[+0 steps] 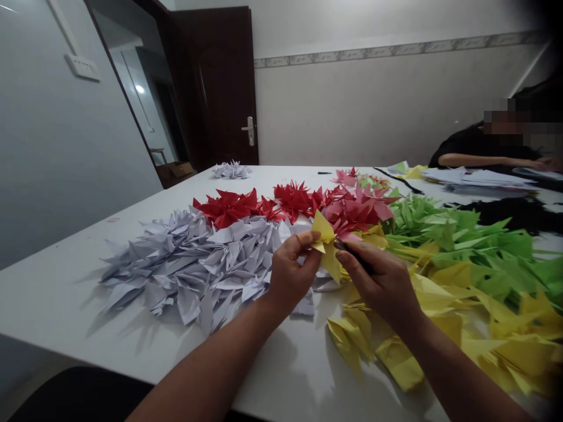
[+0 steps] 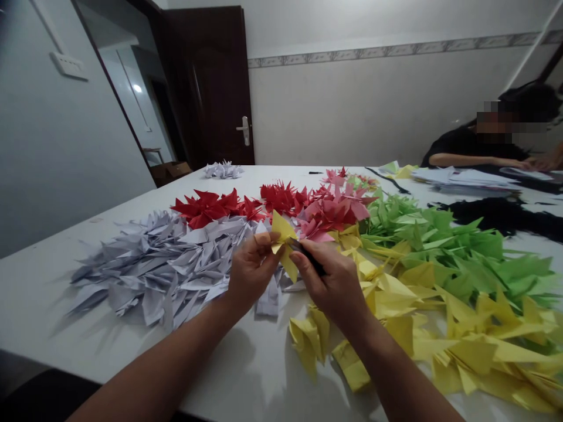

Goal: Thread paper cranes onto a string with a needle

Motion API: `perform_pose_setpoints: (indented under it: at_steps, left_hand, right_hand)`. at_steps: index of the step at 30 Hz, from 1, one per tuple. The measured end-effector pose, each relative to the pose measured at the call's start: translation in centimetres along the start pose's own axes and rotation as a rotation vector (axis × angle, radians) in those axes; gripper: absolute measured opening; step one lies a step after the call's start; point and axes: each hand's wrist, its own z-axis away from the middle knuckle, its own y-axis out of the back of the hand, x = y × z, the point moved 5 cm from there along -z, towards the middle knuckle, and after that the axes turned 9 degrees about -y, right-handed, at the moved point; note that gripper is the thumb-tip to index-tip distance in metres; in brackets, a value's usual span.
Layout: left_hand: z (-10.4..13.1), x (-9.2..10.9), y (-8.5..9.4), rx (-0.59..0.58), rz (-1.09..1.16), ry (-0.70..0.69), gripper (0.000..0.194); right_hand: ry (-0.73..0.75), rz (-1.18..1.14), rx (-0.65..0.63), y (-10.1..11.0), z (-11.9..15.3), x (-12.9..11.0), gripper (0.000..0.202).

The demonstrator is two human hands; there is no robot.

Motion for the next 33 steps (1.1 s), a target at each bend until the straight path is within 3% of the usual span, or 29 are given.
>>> perform_pose_setpoints:
  at_steps: [7, 13, 20, 24, 28, 33]
  left_hand:
    - [-0.4, -0.6, 0.3, 0.09, 0.099, -0.043, 0.022]
    - [-0.7, 0.0, 0.6, 0.18, 0.151, -0.01, 0.026]
    - [-0.3, -0.3, 0.3, 0.096, 0.068, -0.006, 0.028]
    - [-0.1, 0.1, -0.2, 0.059, 0.108, -0.006, 0.042]
    - [-0.3, 0.5, -0.4, 0.1, 0.229, 0.076, 0.05]
    - [-0.3, -0.1, -0.8, 0.092, 0.347, 0.227, 0.041]
  right_hand:
    - [0.078, -0.056, -0.038, -0.1, 0.2, -0.7, 0.015]
    - [-0.015, -0.091, -0.062, -0.7, 0.4, -0.3, 0.017]
    - [-0.073, -0.057, -0.096, -1.3, 0.2, 0.3, 0.02]
    - [-0.102, -0.107, -0.095, -1.2, 0.3, 0.7, 0.017]
    - [-0.193, -0.3, -0.004, -0.3, 0.4, 1.3, 0.02]
    - [-0.29, -0.434, -0.168, -1.2, 0.1, 1.5, 0.047]
